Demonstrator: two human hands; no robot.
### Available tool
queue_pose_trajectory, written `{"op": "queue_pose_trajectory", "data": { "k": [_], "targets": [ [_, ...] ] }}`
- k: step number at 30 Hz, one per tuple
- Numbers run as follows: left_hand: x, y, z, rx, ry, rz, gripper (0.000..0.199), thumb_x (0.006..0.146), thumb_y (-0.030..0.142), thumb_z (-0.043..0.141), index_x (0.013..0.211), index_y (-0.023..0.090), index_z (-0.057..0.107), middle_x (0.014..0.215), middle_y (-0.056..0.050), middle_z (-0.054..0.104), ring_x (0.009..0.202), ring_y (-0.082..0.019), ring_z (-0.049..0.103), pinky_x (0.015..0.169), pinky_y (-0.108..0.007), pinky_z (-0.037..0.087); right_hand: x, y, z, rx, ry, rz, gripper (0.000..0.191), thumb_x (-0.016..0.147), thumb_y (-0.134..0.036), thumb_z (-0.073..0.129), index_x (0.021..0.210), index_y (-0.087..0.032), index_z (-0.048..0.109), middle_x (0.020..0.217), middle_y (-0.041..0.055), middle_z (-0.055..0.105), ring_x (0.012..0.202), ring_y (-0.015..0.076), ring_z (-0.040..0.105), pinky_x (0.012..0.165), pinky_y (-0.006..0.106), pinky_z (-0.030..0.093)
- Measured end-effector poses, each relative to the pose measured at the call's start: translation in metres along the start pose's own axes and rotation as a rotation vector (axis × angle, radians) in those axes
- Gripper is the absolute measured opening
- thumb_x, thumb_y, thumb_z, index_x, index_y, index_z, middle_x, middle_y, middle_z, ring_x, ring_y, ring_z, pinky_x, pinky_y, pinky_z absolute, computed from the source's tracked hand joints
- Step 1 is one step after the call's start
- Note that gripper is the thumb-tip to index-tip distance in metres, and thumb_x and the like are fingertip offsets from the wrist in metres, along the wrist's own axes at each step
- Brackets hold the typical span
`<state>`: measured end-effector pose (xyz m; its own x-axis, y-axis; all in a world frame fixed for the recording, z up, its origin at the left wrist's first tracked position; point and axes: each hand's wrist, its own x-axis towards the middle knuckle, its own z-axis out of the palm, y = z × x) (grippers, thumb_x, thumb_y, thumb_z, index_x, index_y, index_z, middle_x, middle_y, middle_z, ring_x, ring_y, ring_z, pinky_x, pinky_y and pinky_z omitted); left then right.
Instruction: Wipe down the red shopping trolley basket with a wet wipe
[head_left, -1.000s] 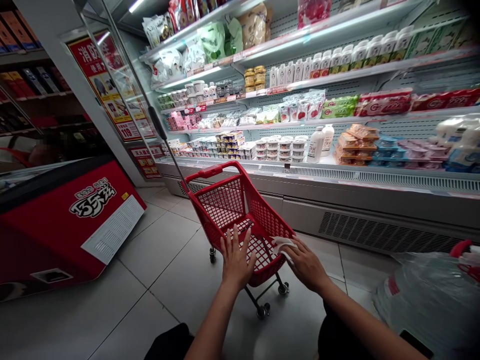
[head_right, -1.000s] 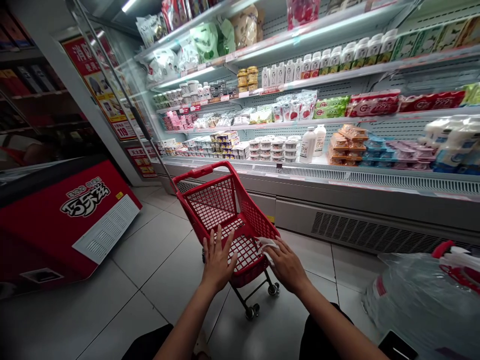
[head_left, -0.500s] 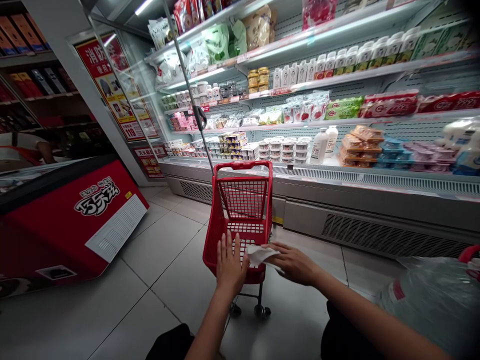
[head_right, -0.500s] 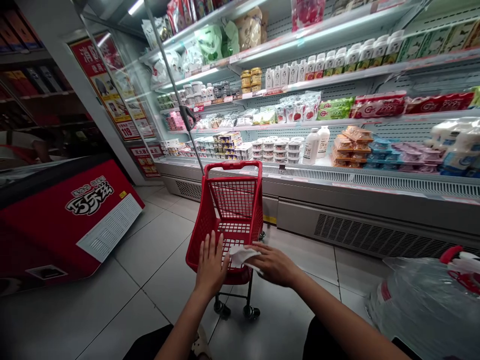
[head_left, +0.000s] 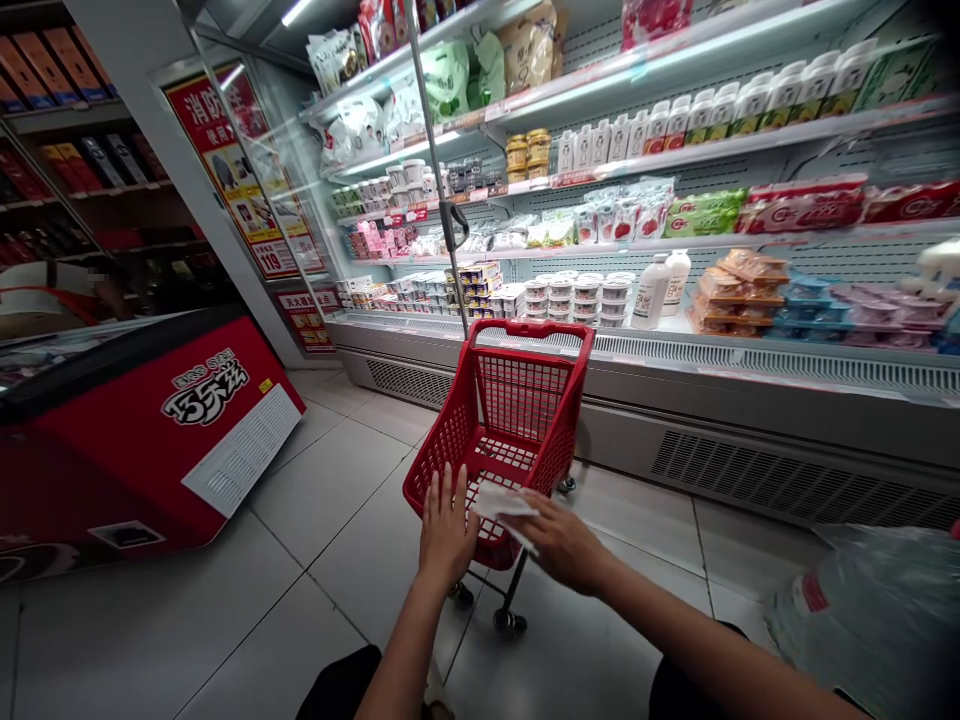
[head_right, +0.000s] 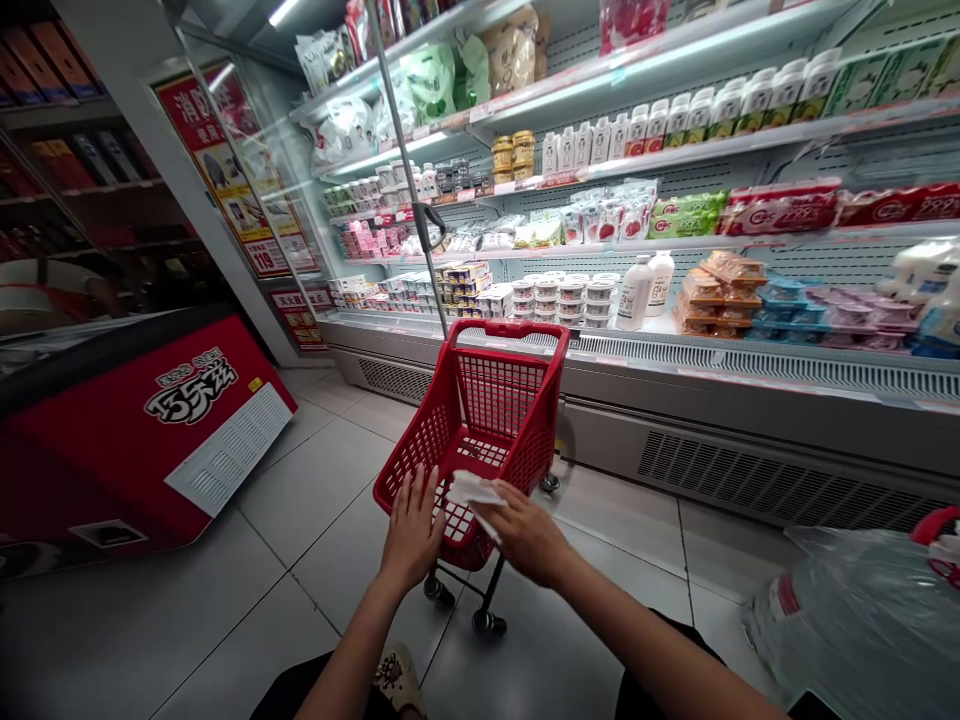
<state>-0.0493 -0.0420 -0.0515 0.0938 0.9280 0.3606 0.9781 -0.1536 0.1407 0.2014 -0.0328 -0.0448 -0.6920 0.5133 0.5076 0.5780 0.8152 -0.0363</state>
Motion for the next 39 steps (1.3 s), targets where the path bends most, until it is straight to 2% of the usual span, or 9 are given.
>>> {"op": "queue_pose_trajectory", "data": {
  "k": [5, 11, 14, 22, 25, 29, 32, 35, 39],
  "targets": [
    [-0.002, -0.016, -0.005, 0.019, 0.028, -0.045, 0.068, 0.102, 0.025, 0.036, 0.166, 0.025, 0.011, 0.173, -0.007, 0.013, 0.16, -0.028, 0.013, 0.128, -0.054, 0.022, 0.009, -0.026, -0.006, 0.114, -0.082, -0.209, 0.075, 0.089, -0.012, 0.058, 0.16, -0.021, 0.036, 0.155, 0.0082, 0.053, 0.148, 0.0227, 0.042, 0.126, 0.045, 0.033],
    [-0.005, -0.043, -0.019, 0.087, -0.01, -0.067, 0.067, 0.101, 0.023, 0.034, 0.166, 0.024, 0.014, 0.173, -0.009, 0.016, 0.16, -0.027, 0.016, 0.128, -0.056, 0.016, 0.016, 0.064, -0.024, -0.088, 0.002, 0.008, 0.055, 0.097, -0.011, 0.051, 0.151, -0.02, 0.051, 0.149, 0.0068, 0.06, 0.139, 0.0229, 0.053, 0.124, 0.052, 0.036],
    [-0.004, -0.041, -0.024, 0.116, -0.003, -0.082, 0.062, 0.104, 0.027, 0.03, 0.165, 0.018, 0.02, 0.172, -0.011, 0.017, 0.16, -0.027, 0.016, 0.129, -0.057, 0.013, 0.015, 0.082, -0.025, -0.188, 0.044, 0.088, 0.054, 0.096, -0.01, 0.05, 0.15, -0.015, 0.051, 0.153, 0.011, 0.055, 0.145, 0.0261, 0.047, 0.124, 0.052, 0.036],
    [-0.006, 0.02, -0.007, 0.003, 0.029, 0.079, 0.07, 0.106, 0.053, 0.031, 0.166, 0.018, 0.016, 0.17, -0.01, 0.028, 0.158, -0.025, 0.024, 0.126, -0.047, 0.03, 0.025, 0.008, 0.006, -0.1, 0.062, -0.093, 0.06, 0.094, -0.007, 0.052, 0.152, -0.018, 0.048, 0.151, 0.0091, 0.057, 0.146, 0.0222, 0.046, 0.124, 0.046, 0.039],
    [-0.01, 0.022, -0.004, 0.006, 0.059, 0.055, 0.08, 0.104, 0.059, 0.033, 0.166, 0.017, 0.007, 0.169, -0.012, 0.03, 0.157, -0.027, 0.026, 0.125, -0.048, 0.03, 0.021, 0.033, -0.001, -0.107, 0.043, -0.08, 0.058, 0.093, -0.005, 0.05, 0.149, -0.017, 0.052, 0.149, 0.0093, 0.059, 0.144, 0.0226, 0.048, 0.124, 0.046, 0.038],
    [-0.014, 0.012, -0.008, 0.02, 0.066, 0.047, 0.081, 0.104, 0.06, 0.033, 0.166, 0.018, 0.003, 0.168, -0.011, 0.033, 0.156, -0.026, 0.029, 0.125, -0.047, 0.03, 0.015, 0.103, -0.039, -0.175, 0.142, 0.263, 0.061, 0.093, -0.007, 0.043, 0.151, -0.021, 0.051, 0.147, 0.0078, 0.061, 0.139, 0.0274, 0.053, 0.12, 0.052, 0.041],
    [-0.016, 0.005, -0.012, 0.031, 0.068, 0.065, 0.079, 0.105, 0.059, 0.032, 0.166, 0.02, 0.002, 0.166, -0.01, 0.036, 0.154, -0.026, 0.033, 0.124, -0.047, 0.031, 0.018, 0.142, -0.077, -0.284, 0.315, 0.474, 0.065, 0.097, -0.015, 0.042, 0.161, -0.02, 0.035, 0.16, 0.0081, 0.047, 0.145, 0.033, 0.044, 0.12, 0.056, 0.038],
    [-0.018, 0.002, -0.016, 0.044, 0.079, 0.078, 0.079, 0.105, 0.058, 0.034, 0.166, 0.023, 0.0, 0.166, -0.009, 0.037, 0.153, -0.026, 0.036, 0.123, -0.048, 0.034, 0.022, 0.152, -0.093, -0.402, 0.34, 0.449, 0.07, 0.096, -0.016, 0.044, 0.164, -0.021, 0.027, 0.167, 0.0055, 0.034, 0.153, 0.0337, 0.03, 0.125, 0.055, 0.03],
    [-0.02, 0.003, -0.019, 0.057, 0.08, 0.097, 0.079, 0.105, 0.057, 0.036, 0.166, 0.025, -0.005, 0.166, -0.008, 0.036, 0.151, -0.026, 0.038, 0.121, -0.048, 0.036, 0.017, 0.131, -0.061, -0.368, 0.16, 0.331, 0.068, 0.094, -0.01, 0.043, 0.161, -0.022, 0.036, 0.159, 0.0059, 0.049, 0.153, 0.0282, 0.032, 0.126, 0.051, 0.029]
  ]
}}
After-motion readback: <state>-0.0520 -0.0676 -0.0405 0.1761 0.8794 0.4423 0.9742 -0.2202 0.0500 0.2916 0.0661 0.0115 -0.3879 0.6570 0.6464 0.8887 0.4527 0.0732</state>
